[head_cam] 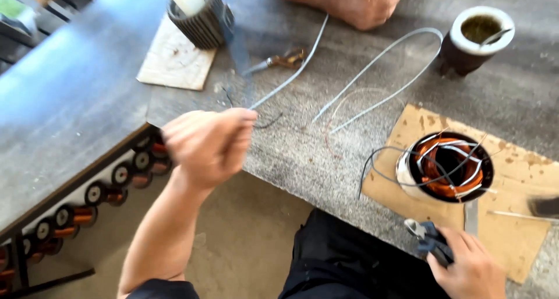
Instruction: Stripping and connecting wires to an electric motor stator
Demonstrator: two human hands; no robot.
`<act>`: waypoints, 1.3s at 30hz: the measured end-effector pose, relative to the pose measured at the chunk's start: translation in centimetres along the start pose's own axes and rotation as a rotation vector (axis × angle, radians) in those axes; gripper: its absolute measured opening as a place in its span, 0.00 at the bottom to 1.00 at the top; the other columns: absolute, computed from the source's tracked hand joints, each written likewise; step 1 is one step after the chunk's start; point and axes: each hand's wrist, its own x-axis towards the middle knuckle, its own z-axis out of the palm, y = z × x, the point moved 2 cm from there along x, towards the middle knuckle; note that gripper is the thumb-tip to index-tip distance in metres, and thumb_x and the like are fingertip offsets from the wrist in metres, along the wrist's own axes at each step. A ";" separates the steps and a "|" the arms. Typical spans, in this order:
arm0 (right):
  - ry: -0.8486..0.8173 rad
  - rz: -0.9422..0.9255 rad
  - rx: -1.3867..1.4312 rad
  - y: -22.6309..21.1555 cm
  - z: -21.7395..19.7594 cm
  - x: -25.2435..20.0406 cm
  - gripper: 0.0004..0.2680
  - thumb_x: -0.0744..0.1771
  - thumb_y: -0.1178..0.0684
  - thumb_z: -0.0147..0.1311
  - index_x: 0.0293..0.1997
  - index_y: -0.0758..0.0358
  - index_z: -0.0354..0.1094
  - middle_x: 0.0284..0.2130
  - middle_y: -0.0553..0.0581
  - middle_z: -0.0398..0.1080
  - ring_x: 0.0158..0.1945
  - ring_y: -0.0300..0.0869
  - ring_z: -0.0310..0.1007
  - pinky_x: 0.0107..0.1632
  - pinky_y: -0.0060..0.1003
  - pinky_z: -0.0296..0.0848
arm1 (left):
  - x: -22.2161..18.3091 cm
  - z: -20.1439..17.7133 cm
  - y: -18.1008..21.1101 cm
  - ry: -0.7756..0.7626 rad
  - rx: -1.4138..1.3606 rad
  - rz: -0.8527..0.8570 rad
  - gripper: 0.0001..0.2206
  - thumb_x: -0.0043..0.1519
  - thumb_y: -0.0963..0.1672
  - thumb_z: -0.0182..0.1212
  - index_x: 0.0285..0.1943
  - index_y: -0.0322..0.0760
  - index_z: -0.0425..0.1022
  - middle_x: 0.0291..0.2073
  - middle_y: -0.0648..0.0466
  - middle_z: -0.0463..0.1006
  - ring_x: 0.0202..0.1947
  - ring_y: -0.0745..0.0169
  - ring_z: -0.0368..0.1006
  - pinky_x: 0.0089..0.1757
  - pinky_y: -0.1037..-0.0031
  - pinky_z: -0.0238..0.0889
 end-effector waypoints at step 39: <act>0.040 0.040 1.076 2.6 -0.6 -0.6 0.25 0.69 0.30 0.42 0.20 0.57 0.75 0.20 0.50 0.77 0.25 0.35 0.76 0.34 0.26 0.71 | -19.3 13.8 15.6 -0.755 -1.349 -0.555 0.06 0.70 0.44 0.64 0.51 0.39 0.81 0.40 0.58 0.82 0.43 0.73 0.77 0.48 0.79 0.70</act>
